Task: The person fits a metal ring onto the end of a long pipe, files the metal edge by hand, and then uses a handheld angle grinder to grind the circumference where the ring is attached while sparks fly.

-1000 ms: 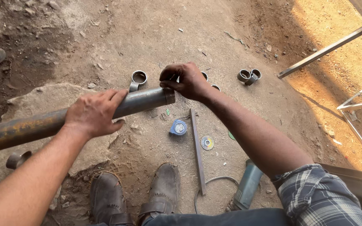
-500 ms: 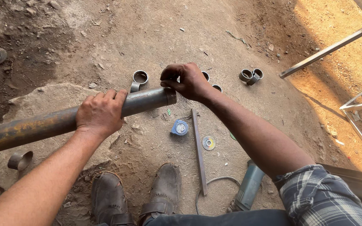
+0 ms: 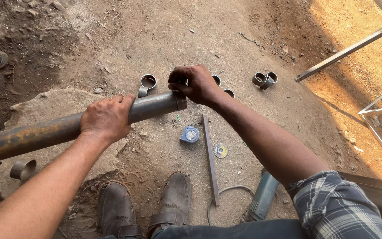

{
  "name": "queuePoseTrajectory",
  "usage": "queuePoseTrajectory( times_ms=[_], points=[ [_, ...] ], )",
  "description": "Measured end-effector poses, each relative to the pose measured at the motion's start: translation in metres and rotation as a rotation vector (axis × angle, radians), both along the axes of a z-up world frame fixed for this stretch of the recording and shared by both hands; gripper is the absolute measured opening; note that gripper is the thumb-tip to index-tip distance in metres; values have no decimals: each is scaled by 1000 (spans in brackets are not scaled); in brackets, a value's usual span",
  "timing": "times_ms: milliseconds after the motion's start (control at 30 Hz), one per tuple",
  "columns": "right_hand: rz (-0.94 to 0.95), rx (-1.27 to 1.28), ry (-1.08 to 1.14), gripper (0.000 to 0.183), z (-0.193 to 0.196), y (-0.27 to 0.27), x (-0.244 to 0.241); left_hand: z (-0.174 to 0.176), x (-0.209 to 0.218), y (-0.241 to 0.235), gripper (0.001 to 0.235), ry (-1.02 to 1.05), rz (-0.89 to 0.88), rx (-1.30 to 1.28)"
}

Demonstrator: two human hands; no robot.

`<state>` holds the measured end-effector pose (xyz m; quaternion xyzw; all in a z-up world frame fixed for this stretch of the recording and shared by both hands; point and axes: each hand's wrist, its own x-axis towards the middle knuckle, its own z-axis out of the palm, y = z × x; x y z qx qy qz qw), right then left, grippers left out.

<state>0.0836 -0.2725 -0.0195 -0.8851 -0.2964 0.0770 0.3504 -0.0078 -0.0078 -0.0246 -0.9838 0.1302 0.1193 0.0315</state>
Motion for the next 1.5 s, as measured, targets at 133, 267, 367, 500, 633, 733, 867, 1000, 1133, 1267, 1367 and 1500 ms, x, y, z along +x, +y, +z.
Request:
queuePoseTrajectory(
  times_ms=[133,267,367,500,633,733,867,1000,1133,1267,1367,1500],
  points=[
    [15,40,-17,10,2,1,-2,20,3,-5,68,161,69,11],
    [30,30,-26,9,4,-7,-11,35,12,-7,68,334,120,-21],
    [11,18,-18,10,4,-7,-12,38,19,-5,67,382,136,-14],
    [10,21,-83,11,0,-2,-5,25,18,-2,70,325,115,-46],
    [-19,10,-48,10,-3,1,-2,-6,-4,0,67,-113,-77,-7],
    [0,29,-51,9,-2,-1,-5,-29,-7,2,49,-310,-121,21],
    [14,29,-51,8,1,-10,-14,-38,-1,3,43,-289,-111,-60],
    [27,11,-93,7,1,-3,-6,-13,3,-2,56,-95,-40,-46],
    [-8,-33,-98,8,-1,-1,-4,20,13,-10,67,260,79,-21],
    [8,-16,-112,7,-2,-5,-10,39,22,-12,72,379,113,-26],
    [47,-8,-132,7,-2,-10,-12,41,25,-11,79,404,130,-63],
    [28,38,-94,8,-4,-7,-7,28,20,-11,71,302,81,-33]
  ],
)
